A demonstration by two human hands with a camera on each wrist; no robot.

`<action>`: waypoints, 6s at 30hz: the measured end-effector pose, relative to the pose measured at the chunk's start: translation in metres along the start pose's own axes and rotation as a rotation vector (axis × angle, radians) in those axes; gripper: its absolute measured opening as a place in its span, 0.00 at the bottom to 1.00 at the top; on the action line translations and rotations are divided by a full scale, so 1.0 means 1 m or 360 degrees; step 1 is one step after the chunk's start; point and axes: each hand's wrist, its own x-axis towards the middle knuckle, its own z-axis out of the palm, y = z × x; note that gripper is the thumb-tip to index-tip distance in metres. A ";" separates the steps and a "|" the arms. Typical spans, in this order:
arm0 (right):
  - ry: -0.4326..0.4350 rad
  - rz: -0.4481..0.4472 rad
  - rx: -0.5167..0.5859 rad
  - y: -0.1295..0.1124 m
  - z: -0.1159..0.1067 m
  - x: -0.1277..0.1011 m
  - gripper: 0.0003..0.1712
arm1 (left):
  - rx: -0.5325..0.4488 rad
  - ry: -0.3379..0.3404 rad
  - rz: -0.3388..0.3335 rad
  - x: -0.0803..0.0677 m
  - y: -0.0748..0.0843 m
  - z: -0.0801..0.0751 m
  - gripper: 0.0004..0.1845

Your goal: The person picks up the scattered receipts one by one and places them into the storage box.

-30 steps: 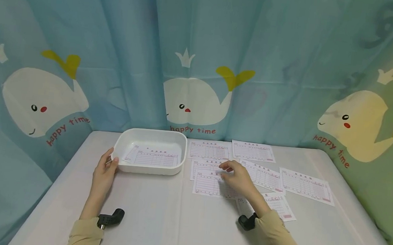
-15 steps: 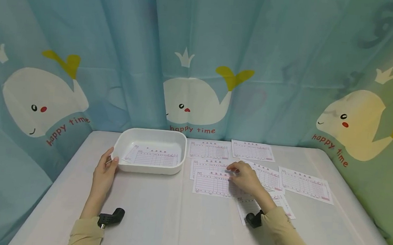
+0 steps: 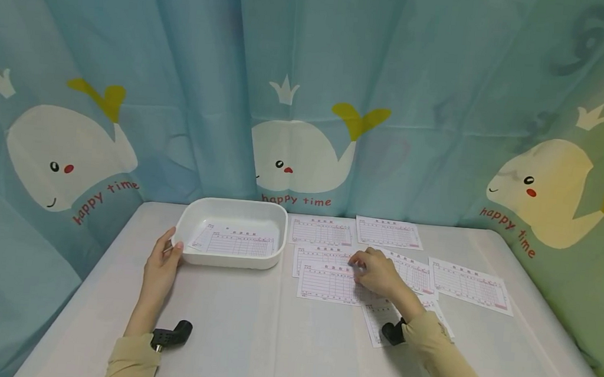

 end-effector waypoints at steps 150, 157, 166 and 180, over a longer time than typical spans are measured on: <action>0.0450 -0.0293 0.0866 -0.143 -0.015 0.084 0.18 | 0.0006 -0.0002 0.0008 0.003 -0.002 0.000 0.31; 0.0433 -0.0285 0.0884 -0.154 -0.002 0.091 0.18 | 0.0033 0.0001 -0.0014 0.002 -0.001 -0.001 0.31; 0.0395 -0.0231 0.0874 -0.168 0.015 0.104 0.19 | 0.0022 0.0010 -0.0003 0.005 0.002 -0.001 0.31; 0.0319 -0.0187 0.0802 -0.186 0.036 0.112 0.18 | 0.0016 -0.0012 -0.0066 0.001 0.000 -0.002 0.31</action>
